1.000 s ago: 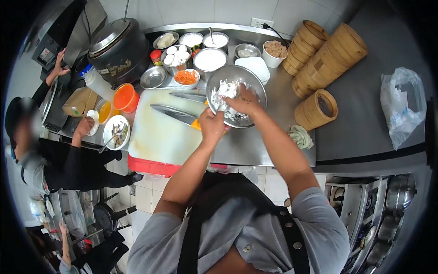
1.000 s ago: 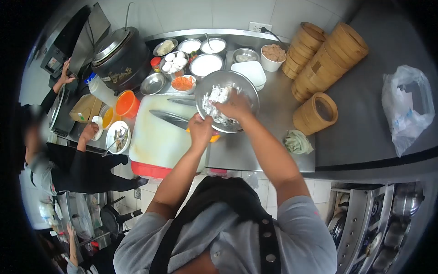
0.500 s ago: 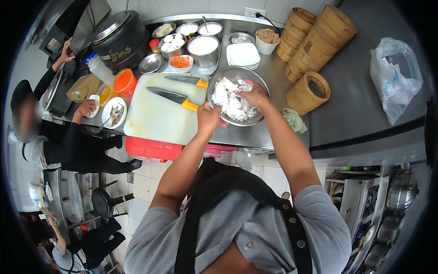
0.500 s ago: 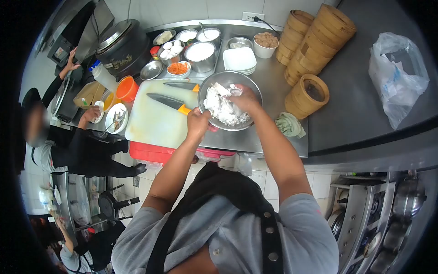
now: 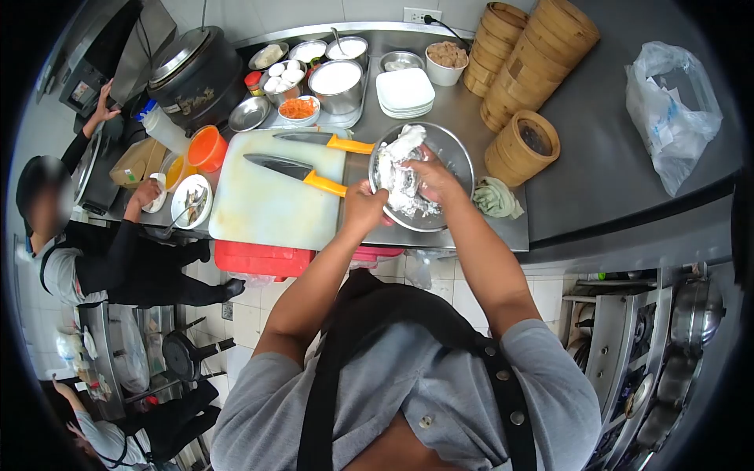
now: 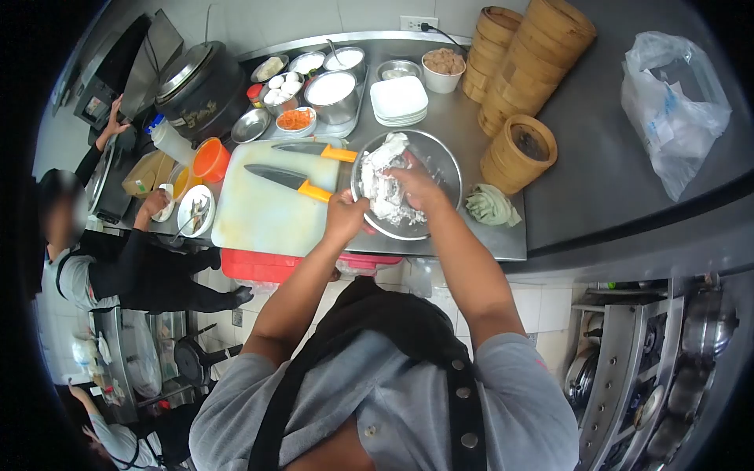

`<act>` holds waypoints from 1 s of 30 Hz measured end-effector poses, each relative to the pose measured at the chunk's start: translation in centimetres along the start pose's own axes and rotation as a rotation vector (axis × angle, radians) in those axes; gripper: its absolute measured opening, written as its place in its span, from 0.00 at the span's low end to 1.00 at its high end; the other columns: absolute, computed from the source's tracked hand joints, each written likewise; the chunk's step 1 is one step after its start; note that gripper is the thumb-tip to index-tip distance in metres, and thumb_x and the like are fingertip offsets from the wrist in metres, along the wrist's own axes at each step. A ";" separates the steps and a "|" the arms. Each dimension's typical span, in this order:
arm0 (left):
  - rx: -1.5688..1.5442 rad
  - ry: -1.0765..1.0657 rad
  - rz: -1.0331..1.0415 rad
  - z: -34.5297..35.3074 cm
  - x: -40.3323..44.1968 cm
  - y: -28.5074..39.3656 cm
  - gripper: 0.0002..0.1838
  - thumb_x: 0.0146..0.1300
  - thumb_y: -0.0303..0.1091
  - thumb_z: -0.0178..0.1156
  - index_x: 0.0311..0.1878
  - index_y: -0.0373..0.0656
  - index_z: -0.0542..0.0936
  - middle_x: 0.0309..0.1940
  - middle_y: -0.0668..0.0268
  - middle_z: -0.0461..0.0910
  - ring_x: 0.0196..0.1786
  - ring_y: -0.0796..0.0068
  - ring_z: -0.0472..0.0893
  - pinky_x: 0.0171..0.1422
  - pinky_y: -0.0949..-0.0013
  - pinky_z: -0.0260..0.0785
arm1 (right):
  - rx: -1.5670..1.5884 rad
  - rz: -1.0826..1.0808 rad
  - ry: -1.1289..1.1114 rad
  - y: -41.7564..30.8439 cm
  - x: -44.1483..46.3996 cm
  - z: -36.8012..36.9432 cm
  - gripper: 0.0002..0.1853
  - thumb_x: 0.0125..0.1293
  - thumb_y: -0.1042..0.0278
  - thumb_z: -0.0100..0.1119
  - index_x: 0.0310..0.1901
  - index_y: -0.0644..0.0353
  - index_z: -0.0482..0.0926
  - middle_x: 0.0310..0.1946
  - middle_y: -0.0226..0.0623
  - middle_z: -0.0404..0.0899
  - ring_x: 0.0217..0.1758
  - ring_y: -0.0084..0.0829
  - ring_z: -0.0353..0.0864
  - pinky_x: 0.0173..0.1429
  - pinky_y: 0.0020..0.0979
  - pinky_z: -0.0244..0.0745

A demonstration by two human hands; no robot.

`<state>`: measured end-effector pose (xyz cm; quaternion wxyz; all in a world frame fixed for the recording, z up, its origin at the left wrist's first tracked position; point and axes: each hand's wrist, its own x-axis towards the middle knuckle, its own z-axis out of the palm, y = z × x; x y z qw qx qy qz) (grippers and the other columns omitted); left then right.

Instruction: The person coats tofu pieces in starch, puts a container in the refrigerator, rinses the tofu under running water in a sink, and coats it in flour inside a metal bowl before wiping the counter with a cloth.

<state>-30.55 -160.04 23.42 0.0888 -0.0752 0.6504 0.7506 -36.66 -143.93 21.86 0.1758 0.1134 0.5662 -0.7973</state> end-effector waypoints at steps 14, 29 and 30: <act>0.010 0.058 0.044 -4.2 2.9 2.5 0.06 0.56 0.22 0.53 0.35 0.29 0.75 0.24 0.56 0.79 0.15 0.71 0.78 0.16 0.71 0.73 | -0.844 -0.226 0.129 0.4 3.3 4.8 0.62 0.34 0.59 0.80 0.69 0.71 0.50 0.60 0.53 0.68 0.64 0.43 0.69 0.65 0.33 0.67; -0.177 0.212 0.012 -16.9 12.9 7.6 0.07 0.55 0.23 0.51 0.34 0.30 0.76 0.27 0.58 0.80 0.19 0.70 0.78 0.17 0.69 0.76 | -0.711 -0.180 -0.146 -12.7 13.8 16.7 0.18 0.61 0.70 0.56 0.53 0.64 0.76 0.41 0.42 0.83 0.40 0.28 0.82 0.42 0.32 0.77; -0.185 0.214 0.008 -17.5 13.9 7.8 0.07 0.55 0.23 0.51 0.34 0.30 0.76 0.27 0.58 0.80 0.19 0.70 0.78 0.17 0.69 0.76 | -0.491 -0.173 -0.134 -12.0 17.2 15.8 0.16 0.62 0.72 0.54 0.52 0.65 0.76 0.41 0.42 0.82 0.40 0.27 0.82 0.40 0.33 0.78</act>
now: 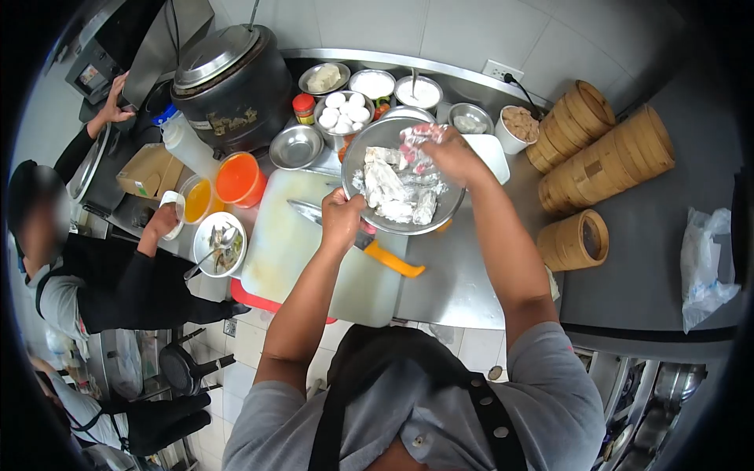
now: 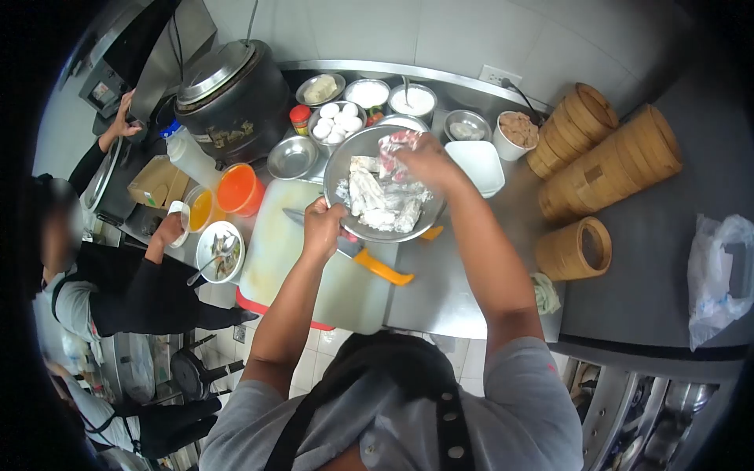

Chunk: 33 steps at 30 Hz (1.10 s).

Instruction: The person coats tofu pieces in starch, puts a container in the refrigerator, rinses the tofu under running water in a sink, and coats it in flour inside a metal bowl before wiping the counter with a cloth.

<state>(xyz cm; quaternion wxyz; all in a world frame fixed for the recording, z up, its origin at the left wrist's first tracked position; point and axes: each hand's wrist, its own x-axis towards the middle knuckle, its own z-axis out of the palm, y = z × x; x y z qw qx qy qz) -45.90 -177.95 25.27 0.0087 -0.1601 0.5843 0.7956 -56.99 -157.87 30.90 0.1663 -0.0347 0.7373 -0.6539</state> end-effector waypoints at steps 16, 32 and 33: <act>0.075 0.140 -0.004 -8.9 0.7 2.1 0.09 0.54 0.22 0.51 0.36 0.28 0.76 0.29 0.56 0.80 0.21 0.69 0.79 0.16 0.70 0.75 | -1.078 0.037 -0.082 5.9 17.0 0.4 0.24 0.57 0.54 0.60 0.50 0.63 0.79 0.53 0.49 0.77 0.58 0.45 0.75 0.62 0.37 0.69; -0.059 0.134 0.103 0.6 4.7 2.1 0.07 0.57 0.22 0.52 0.37 0.27 0.75 0.30 0.54 0.80 0.22 0.67 0.81 0.18 0.70 0.76 | -1.067 -0.114 0.077 1.9 8.5 6.0 0.25 0.51 0.60 0.61 0.48 0.70 0.75 0.44 0.55 0.79 0.51 0.49 0.79 0.56 0.41 0.73; -0.052 0.127 0.102 0.6 4.6 2.1 0.07 0.57 0.22 0.52 0.37 0.28 0.75 0.31 0.54 0.80 0.21 0.67 0.80 0.17 0.70 0.76 | -1.008 -0.128 0.108 1.7 8.2 5.8 0.26 0.51 0.61 0.61 0.49 0.71 0.74 0.45 0.55 0.79 0.51 0.49 0.79 0.56 0.41 0.73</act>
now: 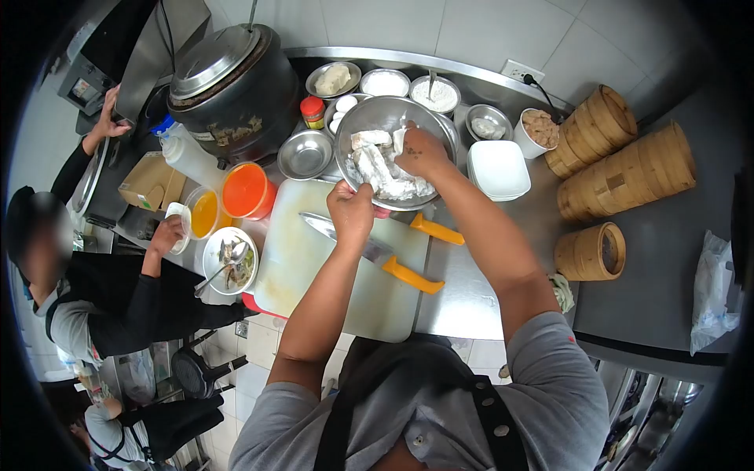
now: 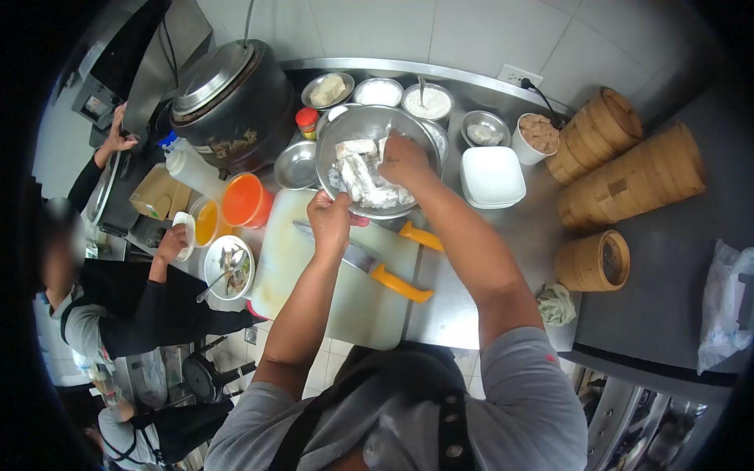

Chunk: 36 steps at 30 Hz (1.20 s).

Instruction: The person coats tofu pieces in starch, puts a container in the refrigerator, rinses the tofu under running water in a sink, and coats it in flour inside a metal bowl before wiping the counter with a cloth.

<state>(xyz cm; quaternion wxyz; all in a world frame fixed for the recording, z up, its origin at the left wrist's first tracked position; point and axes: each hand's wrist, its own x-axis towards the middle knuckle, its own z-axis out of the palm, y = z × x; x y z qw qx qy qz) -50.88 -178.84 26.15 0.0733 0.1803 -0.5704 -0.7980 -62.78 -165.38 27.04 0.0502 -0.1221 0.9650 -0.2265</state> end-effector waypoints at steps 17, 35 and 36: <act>0.043 0.137 0.008 -10.0 -3.4 1.3 0.09 0.55 0.23 0.51 0.38 0.27 0.74 0.30 0.54 0.79 0.22 0.67 0.81 0.16 0.71 0.76 | -0.217 0.014 -0.140 8.0 6.6 2.4 0.18 0.54 0.67 0.57 0.45 0.67 0.79 0.52 0.54 0.76 0.55 0.48 0.78 0.57 0.42 0.74; 0.041 0.126 -0.040 -12.0 -5.0 0.9 0.08 0.55 0.21 0.50 0.35 0.28 0.76 0.30 0.54 0.80 0.21 0.70 0.80 0.17 0.71 0.76 | -0.208 -0.207 -0.267 8.9 7.8 1.2 0.24 0.52 0.68 0.60 0.52 0.68 0.76 0.49 0.54 0.78 0.53 0.49 0.78 0.56 0.39 0.74; 0.042 0.125 -0.044 -12.0 -5.1 0.9 0.08 0.55 0.21 0.50 0.35 0.28 0.76 0.30 0.54 0.80 0.21 0.70 0.80 0.17 0.71 0.76 | -0.263 -0.191 -0.196 7.7 6.8 0.5 0.16 0.54 0.70 0.57 0.46 0.63 0.80 0.48 0.53 0.79 0.51 0.49 0.79 0.55 0.41 0.74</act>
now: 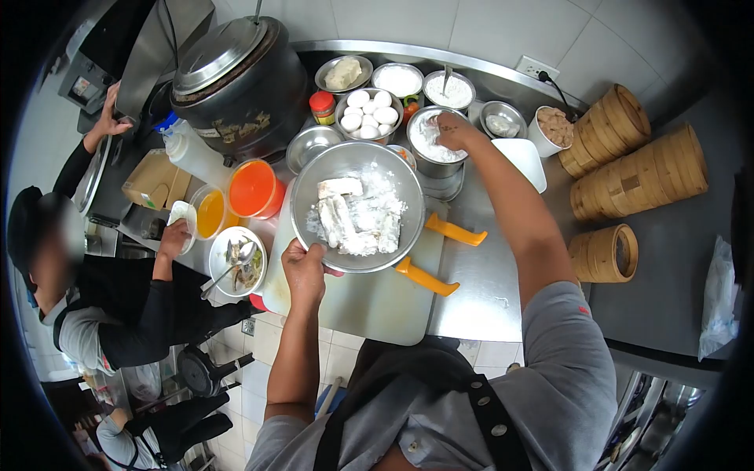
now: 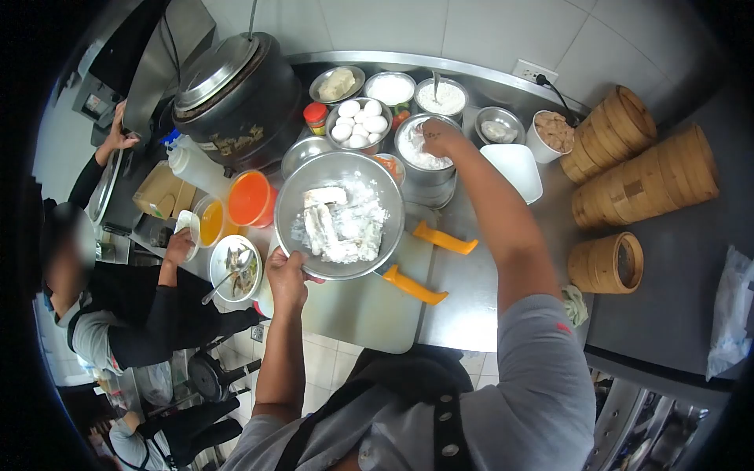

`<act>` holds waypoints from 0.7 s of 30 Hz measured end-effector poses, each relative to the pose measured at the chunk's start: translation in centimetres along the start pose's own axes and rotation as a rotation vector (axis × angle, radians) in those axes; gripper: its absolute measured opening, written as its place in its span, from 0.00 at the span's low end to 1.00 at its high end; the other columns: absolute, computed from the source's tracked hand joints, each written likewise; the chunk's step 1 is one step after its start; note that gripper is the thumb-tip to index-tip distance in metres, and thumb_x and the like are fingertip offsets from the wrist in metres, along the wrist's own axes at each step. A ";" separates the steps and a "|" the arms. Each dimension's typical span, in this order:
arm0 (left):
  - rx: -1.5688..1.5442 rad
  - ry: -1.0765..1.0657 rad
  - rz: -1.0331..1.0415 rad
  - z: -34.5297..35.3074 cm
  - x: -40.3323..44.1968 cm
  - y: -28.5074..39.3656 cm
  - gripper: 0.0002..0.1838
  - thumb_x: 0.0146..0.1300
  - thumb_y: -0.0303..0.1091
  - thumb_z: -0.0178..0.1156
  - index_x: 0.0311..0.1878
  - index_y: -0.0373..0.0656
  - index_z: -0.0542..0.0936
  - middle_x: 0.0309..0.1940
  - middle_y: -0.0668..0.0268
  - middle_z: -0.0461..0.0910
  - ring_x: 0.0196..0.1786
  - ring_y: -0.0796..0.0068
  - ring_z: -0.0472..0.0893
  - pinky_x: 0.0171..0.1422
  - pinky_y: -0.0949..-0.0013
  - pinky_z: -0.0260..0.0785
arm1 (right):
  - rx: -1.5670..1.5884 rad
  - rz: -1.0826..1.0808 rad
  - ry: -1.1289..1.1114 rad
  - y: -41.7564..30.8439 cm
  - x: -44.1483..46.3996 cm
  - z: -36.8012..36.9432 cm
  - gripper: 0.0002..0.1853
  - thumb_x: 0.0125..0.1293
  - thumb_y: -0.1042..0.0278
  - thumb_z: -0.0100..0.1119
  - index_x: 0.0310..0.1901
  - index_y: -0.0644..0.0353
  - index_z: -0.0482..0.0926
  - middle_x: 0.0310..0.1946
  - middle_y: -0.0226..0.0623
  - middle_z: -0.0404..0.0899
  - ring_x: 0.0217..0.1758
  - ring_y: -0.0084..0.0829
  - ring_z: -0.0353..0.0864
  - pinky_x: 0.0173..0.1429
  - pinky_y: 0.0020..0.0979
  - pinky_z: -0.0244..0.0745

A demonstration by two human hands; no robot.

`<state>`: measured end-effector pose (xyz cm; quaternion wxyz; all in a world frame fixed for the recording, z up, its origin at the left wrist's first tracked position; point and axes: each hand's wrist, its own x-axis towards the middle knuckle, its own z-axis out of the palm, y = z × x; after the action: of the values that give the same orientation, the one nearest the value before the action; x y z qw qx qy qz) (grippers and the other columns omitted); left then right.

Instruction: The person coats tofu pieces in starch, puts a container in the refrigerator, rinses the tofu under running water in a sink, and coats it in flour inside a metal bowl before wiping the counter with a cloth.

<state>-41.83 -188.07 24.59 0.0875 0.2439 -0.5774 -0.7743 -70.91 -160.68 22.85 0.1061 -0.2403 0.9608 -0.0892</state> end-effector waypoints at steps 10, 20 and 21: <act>0.016 0.028 -0.017 -1.2 -0.9 -1.1 0.08 0.54 0.21 0.51 0.36 0.29 0.76 0.28 0.56 0.79 0.19 0.70 0.79 0.17 0.70 0.76 | -0.080 -0.040 0.147 0.1 0.0 3.2 0.16 0.56 0.75 0.51 0.47 0.63 0.79 0.46 0.52 0.79 0.51 0.46 0.79 0.55 0.42 0.74; 0.032 0.044 -0.012 -2.5 -1.4 -1.6 0.07 0.54 0.21 0.50 0.35 0.32 0.75 0.28 0.56 0.79 0.18 0.69 0.79 0.15 0.67 0.76 | 0.162 -0.012 0.053 1.7 0.7 2.1 0.17 0.53 0.70 0.54 0.45 0.66 0.78 0.47 0.53 0.79 0.51 0.47 0.79 0.55 0.40 0.74; 0.031 0.038 -0.009 -2.7 -1.4 -1.6 0.07 0.54 0.21 0.50 0.36 0.32 0.75 0.28 0.56 0.80 0.18 0.69 0.79 0.14 0.67 0.76 | 0.121 0.014 0.012 1.4 0.3 1.2 0.17 0.53 0.70 0.54 0.44 0.66 0.79 0.46 0.53 0.79 0.51 0.47 0.79 0.54 0.40 0.75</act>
<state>-39.08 -189.26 22.89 0.0912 0.2628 -0.5864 -0.7608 -71.54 -159.71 21.37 0.1154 -0.2260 0.9560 -0.1476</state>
